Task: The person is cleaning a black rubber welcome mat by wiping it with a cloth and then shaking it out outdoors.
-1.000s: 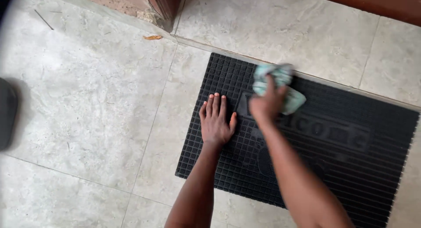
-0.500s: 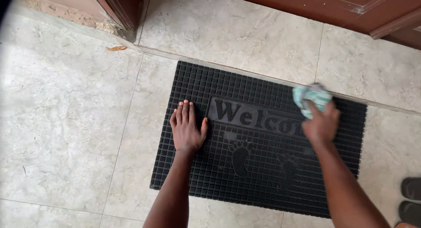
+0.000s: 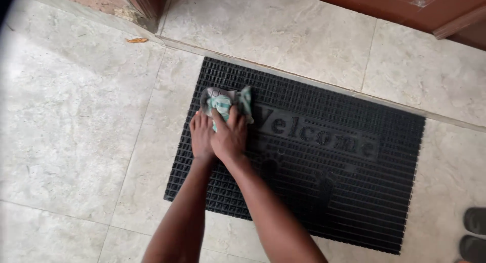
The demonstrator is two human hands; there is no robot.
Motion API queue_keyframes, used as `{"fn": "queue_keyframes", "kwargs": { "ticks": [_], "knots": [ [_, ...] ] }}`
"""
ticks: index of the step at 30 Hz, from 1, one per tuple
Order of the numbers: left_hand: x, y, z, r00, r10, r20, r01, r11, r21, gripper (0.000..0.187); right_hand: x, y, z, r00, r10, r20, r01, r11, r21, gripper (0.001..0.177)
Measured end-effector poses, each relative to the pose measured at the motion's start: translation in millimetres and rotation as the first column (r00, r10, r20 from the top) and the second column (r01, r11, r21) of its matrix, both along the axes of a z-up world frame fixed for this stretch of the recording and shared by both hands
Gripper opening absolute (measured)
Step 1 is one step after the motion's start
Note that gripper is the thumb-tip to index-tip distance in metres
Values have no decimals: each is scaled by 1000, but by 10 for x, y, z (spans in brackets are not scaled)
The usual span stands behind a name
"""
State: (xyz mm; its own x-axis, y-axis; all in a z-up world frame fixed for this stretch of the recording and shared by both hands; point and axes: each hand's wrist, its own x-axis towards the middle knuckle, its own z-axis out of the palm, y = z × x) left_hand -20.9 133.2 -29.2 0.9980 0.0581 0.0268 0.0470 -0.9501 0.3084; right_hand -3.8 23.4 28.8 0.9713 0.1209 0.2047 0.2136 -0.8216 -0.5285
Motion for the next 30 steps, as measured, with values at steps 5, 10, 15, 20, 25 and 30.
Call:
{"fn": "queue_keyframes", "kwargs": {
  "ticks": [5, 10, 15, 20, 25, 30],
  "knots": [
    [-71, -147, 281, 999, 36, 12, -35, 996, -76, 66, -113, -1087, 38, 986, 154, -57, -158, 985, -69, 55],
    [-16, -113, 235, 992, 27, 126, -17, 997, -80, 58, -229, -3121, 121, 986, -162, 35, 154, 812, -563, 65],
    [8, -86, 340, 994, 73, 83, -69, 996, -54, 59, -274, -4044, -283, 897, -440, 44, 389, 736, -554, 54],
    [250, -100, 407, 974, 31, 223, -22, 999, -41, 59, -104, -2017, -520, 922, -360, 145, 388, 846, -365, 60],
    [946, 255, 670, 965, 77, -250, -142, 957, -253, 34, 245, -281, -74, 982, -155, 107, 177, 955, -236, 56],
    [1398, 328, 525, 926, -64, -371, 31, 995, -94, 27, -603, 199, 145, 984, 175, -41, -179, 960, -216, 45]
  ]
}}
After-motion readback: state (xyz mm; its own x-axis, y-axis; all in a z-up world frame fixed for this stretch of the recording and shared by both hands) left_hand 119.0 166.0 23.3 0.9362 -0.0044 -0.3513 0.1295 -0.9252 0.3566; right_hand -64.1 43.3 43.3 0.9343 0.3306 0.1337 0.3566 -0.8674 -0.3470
